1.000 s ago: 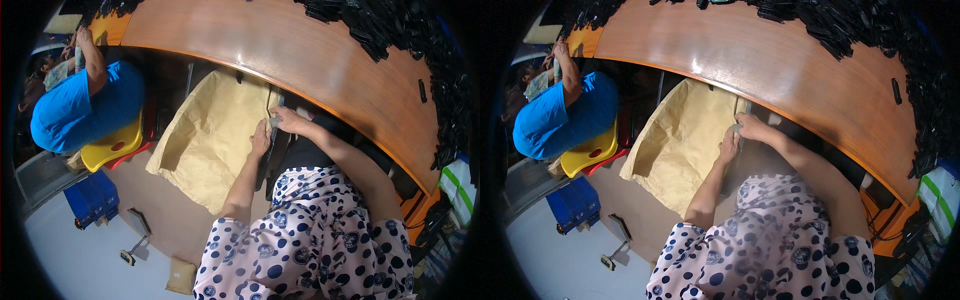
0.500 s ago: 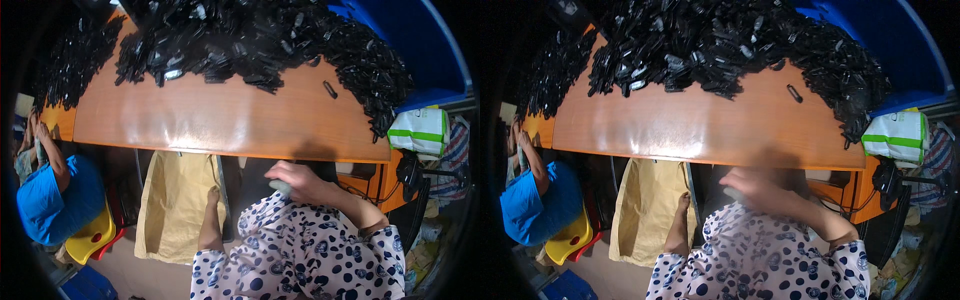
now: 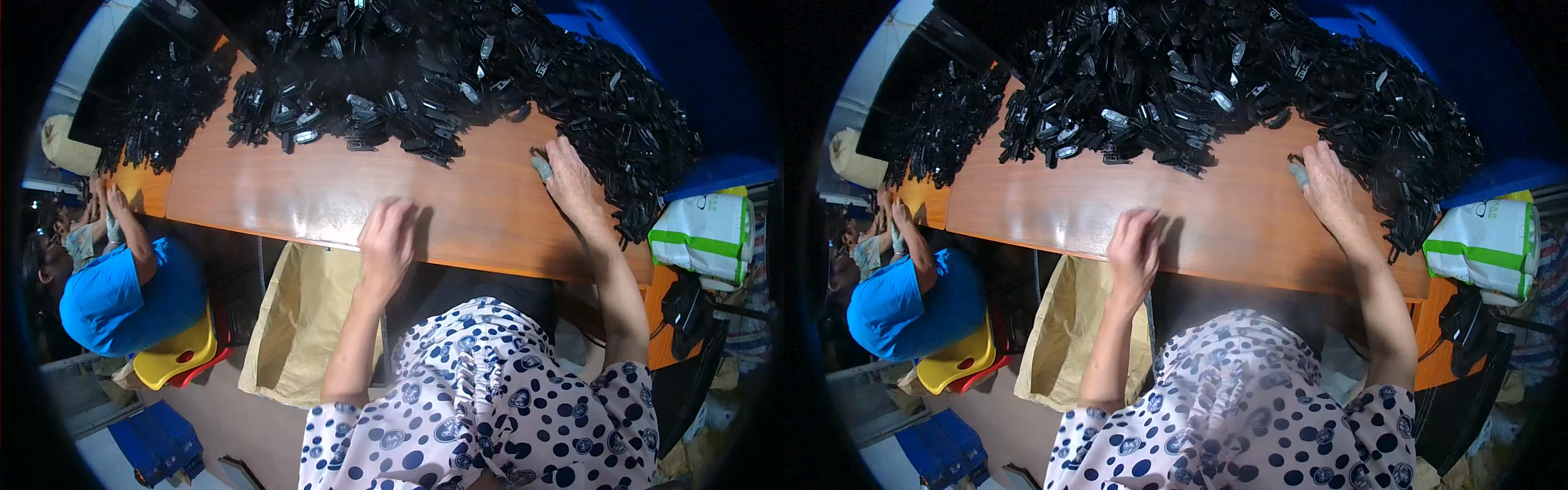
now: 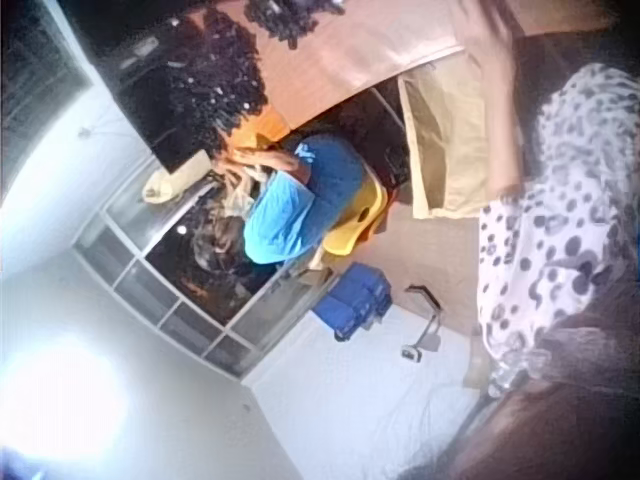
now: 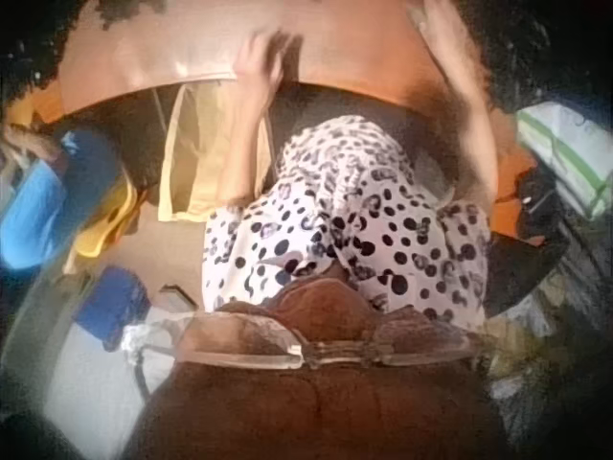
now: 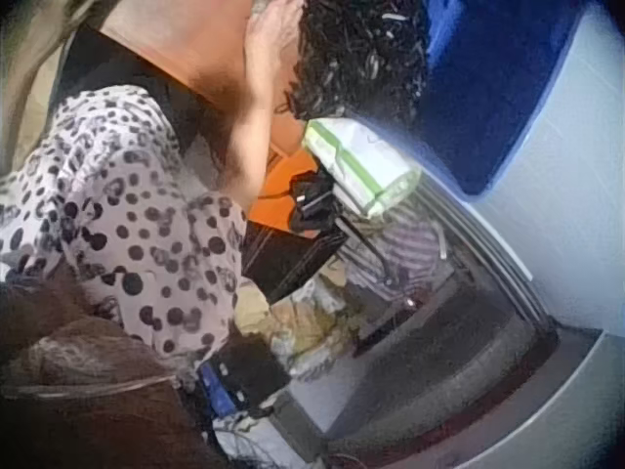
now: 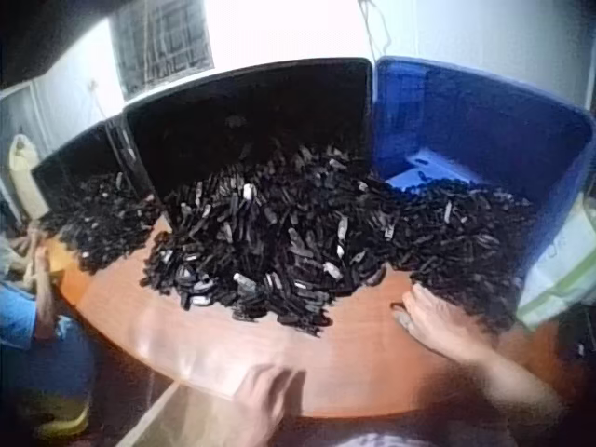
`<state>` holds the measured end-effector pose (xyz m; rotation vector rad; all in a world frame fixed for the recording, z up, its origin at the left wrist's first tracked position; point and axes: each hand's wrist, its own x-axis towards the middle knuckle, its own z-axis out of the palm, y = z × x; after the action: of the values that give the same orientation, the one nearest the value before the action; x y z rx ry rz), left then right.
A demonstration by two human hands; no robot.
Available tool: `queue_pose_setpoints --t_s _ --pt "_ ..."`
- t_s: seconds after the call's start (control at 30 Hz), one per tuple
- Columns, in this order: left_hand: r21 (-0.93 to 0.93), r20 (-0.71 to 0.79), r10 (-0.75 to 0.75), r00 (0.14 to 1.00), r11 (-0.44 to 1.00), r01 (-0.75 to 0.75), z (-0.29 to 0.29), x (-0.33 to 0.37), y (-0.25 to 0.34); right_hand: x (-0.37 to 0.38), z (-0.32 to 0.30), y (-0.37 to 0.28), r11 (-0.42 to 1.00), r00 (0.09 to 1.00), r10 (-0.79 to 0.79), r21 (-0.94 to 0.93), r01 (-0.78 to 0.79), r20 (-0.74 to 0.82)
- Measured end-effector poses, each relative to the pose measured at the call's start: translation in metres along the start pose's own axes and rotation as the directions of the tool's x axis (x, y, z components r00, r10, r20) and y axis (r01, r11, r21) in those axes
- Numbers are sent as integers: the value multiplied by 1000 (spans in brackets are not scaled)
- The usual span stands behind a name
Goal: The person assembles small black plastic components by hand at a workshop table.
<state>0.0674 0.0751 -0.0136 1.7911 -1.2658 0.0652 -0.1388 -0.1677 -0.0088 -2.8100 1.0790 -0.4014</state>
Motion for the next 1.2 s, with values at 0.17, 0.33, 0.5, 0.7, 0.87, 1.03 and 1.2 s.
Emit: queue_pose_setpoints --t_s 0.17,0.33,0.5,0.7,0.87,1.03,1.2 --pt "178 165 40 986 982 -70 34 59 -13 -4 -2 -1 986 993 -110 122 113 -29" --pt "328 339 151 929 906 -267 46 69 -20 -26 18 6 483 986 16 862 -155 168" --pt "228 369 222 903 920 -319 44 60 0 -40 -2 -11 51 892 -7 891 -450 451" --pt "-572 566 -368 737 468 673 59 31 29 -52 -5 -21 -221 947 -148 924 -313 286" --pt "-668 685 -310 659 92 738 61 16 65 -63 -20 -31 -244 916 -2 888 -390 402" --pt "-602 722 -245 647 240 762 58 7 79 -74 -40 -41 -281 919 -25 880 -384 393" --pt "-559 495 -83 865 732 390 62 4 83 -83 -42 -44 -297 956 -88 908 -294 280"
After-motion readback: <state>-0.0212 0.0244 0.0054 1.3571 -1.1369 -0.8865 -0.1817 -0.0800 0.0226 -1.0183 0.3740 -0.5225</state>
